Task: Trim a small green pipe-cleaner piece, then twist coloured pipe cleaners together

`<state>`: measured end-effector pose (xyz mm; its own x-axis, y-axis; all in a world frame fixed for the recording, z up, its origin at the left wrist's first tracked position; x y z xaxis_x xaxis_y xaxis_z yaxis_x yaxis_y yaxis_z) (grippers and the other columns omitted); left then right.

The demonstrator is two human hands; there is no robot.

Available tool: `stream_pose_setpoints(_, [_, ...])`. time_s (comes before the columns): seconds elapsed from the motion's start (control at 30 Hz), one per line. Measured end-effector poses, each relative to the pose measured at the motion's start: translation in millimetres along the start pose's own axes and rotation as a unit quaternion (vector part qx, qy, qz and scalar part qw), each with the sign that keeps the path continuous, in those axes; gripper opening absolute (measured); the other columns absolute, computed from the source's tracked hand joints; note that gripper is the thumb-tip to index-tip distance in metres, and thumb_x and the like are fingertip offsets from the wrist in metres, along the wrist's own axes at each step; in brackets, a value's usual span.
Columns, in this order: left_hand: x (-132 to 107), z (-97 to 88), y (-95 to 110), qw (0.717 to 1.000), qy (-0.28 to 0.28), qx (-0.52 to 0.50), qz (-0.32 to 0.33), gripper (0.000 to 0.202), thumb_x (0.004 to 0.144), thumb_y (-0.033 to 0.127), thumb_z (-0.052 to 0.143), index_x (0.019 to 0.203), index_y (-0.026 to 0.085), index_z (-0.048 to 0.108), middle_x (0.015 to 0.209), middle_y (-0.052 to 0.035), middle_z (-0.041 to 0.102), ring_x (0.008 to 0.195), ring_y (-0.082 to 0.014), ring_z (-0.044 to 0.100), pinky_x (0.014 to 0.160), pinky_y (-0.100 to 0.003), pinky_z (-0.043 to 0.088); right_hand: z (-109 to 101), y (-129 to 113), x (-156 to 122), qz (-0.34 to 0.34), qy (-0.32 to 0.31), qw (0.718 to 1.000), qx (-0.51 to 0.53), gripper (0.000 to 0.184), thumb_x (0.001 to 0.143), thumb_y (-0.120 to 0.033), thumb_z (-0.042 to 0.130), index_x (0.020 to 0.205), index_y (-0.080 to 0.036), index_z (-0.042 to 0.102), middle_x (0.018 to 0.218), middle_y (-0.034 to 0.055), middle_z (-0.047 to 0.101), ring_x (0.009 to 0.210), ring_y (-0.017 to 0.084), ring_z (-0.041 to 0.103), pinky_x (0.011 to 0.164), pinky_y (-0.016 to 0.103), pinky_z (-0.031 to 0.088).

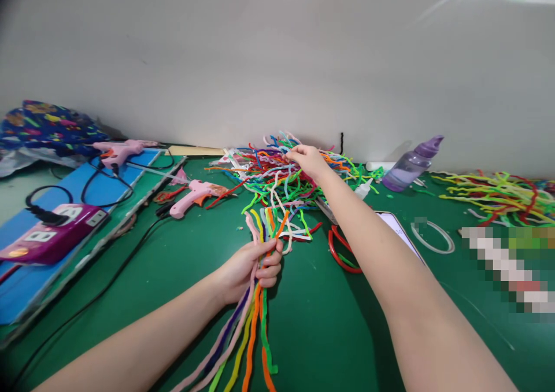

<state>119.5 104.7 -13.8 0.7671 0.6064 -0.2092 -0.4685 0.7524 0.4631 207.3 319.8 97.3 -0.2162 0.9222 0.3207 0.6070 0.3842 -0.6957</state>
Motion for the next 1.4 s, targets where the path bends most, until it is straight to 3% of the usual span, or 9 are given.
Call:
stream_pose_setpoints(0.23, [0, 0.3, 0, 1.0, 0.003, -0.001, 0.002, 0.014, 0.087, 0.028, 0.048, 0.081, 0.015, 0.05, 0.057, 0.0073, 0.031, 0.04, -0.0025, 0.024, 0.041, -0.016, 0.022, -18, -16, -8, -0.019, 0.022, 0.997, 0.067, 0.031, 0.084, -0.04, 0.043, 0.096, -0.017, 0.059, 0.111, 0.01, 0.065, 0.102, 0.018, 0.06, 0.084, 0.032, 0.045])
stream_pose_setpoints(0.33, [0, 0.2, 0, 1.0, 0.005, 0.0, 0.003, 0.014, 0.087, 0.028, 0.049, 0.082, 0.015, 0.049, 0.057, 0.0074, 0.031, 0.04, -0.0025, 0.025, 0.041, -0.016, 0.022, -27, -16, -22, -0.011, 0.022, 1.0, 0.0, 0.036, 0.083, -0.047, 0.047, 0.095, -0.017, 0.063, 0.098, 0.0087, 0.069, 0.089, 0.019, 0.063, 0.077, 0.032, 0.047])
stream_pose_setpoints(0.43, [0, -0.2, 0, 1.0, 0.006, 0.001, 0.003, 0.014, 0.087, 0.028, 0.05, 0.082, 0.015, 0.049, 0.057, 0.0075, 0.031, 0.04, -0.0023, 0.024, 0.041, -0.016, 0.022, -25, -14, -39, -0.01, -0.018, 0.997, -0.071, 0.03, 0.072, -0.046, 0.062, 0.077, -0.018, 0.07, 0.075, 0.0051, 0.069, 0.071, 0.02, 0.062, 0.068, 0.032, 0.046])
stream_pose_setpoints(0.53, [0, -0.7, 0, 1.0, 0.006, 0.0, 0.004, 0.013, 0.087, 0.027, 0.05, 0.082, 0.015, 0.05, 0.057, 0.0075, 0.031, 0.04, -0.0022, 0.024, 0.041, -0.016, 0.022, -26, -14, -48, -0.04, -0.035, 0.986, -0.155, 0.023, 0.07, -0.042, 0.067, 0.076, -0.02, 0.073, 0.081, 0.0062, 0.069, 0.08, 0.024, 0.061, 0.076, 0.036, 0.044])
stream_pose_setpoints(0.63, [1, -1.1, 0, 1.0, 0.006, -0.003, 0.006, 0.014, 0.088, 0.027, 0.048, 0.082, 0.014, 0.05, 0.057, 0.0073, 0.031, 0.04, -0.0021, 0.025, 0.041, -0.016, 0.022, -40, -13, -42, -0.083, 0.017, 0.959, -0.271, 0.029, 0.083, -0.037, 0.053, 0.099, -0.019, 0.07, 0.104, 0.0107, 0.066, 0.101, 0.028, 0.056, 0.09, 0.041, 0.038])
stream_pose_setpoints(0.73, [2, -1.0, -1, 1.0, 0.005, -0.005, 0.004, 0.014, 0.088, 0.026, 0.047, 0.082, 0.014, 0.051, 0.057, 0.0071, 0.031, 0.04, -0.0021, 0.025, 0.041, -0.016, 0.022, -52, -1, -24, -0.086, 0.044, 0.948, -0.304, 0.032, 0.089, -0.027, 0.043, 0.109, -0.015, 0.065, 0.111, 0.0124, 0.064, 0.105, 0.027, 0.054, 0.092, 0.041, 0.038])
stream_pose_setpoints(0.9, [1, -0.4, -1, 1.0, 0.006, -0.009, -0.001, 0.016, 0.09, 0.026, 0.045, 0.082, 0.014, 0.051, 0.057, 0.0068, 0.031, 0.04, -0.0022, 0.026, 0.041, -0.016, 0.022, -37, 18, 1, -0.105, 0.012, 0.941, -0.322, 0.029, 0.086, -0.02, 0.047, 0.109, -0.016, 0.064, 0.11, 0.0081, 0.065, 0.102, 0.023, 0.057, 0.091, 0.034, 0.041])
stream_pose_setpoints(1.1, [0, 0.0, 0, 1.0, 0.008, -0.014, -0.005, 0.016, 0.09, 0.025, 0.044, 0.082, 0.013, 0.052, 0.057, 0.0066, 0.032, 0.04, -0.0023, 0.026, 0.041, -0.016, 0.023, -11, 36, 15, -0.1, -0.008, 0.935, -0.339, 0.029, 0.08, -0.022, 0.059, 0.107, -0.015, 0.065, 0.103, 0.0125, 0.066, 0.094, 0.026, 0.058, 0.084, 0.037, 0.042])
stream_pose_setpoints(1.4, [2, -2.6, -1, 1.0, 0.01, -0.016, -0.007, 0.016, 0.09, 0.025, 0.044, 0.081, 0.013, 0.052, 0.056, 0.0066, 0.033, 0.04, -0.0022, 0.026, 0.041, -0.016, 0.023, -24, 18, 22, -0.088, 0.041, 0.954, -0.283, 0.024, 0.083, -0.032, 0.056, 0.096, -0.017, 0.07, 0.096, 0.0096, 0.069, 0.09, 0.025, 0.06, 0.079, 0.034, 0.041])
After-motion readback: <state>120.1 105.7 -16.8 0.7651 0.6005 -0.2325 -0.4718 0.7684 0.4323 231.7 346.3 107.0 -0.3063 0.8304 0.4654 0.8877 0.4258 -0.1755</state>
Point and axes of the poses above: each hand's wrist, its own x-axis towards the middle knuckle, its own z-axis out of the palm, y = z × x, the point moved 9 cm from there along x, towards the middle knuckle
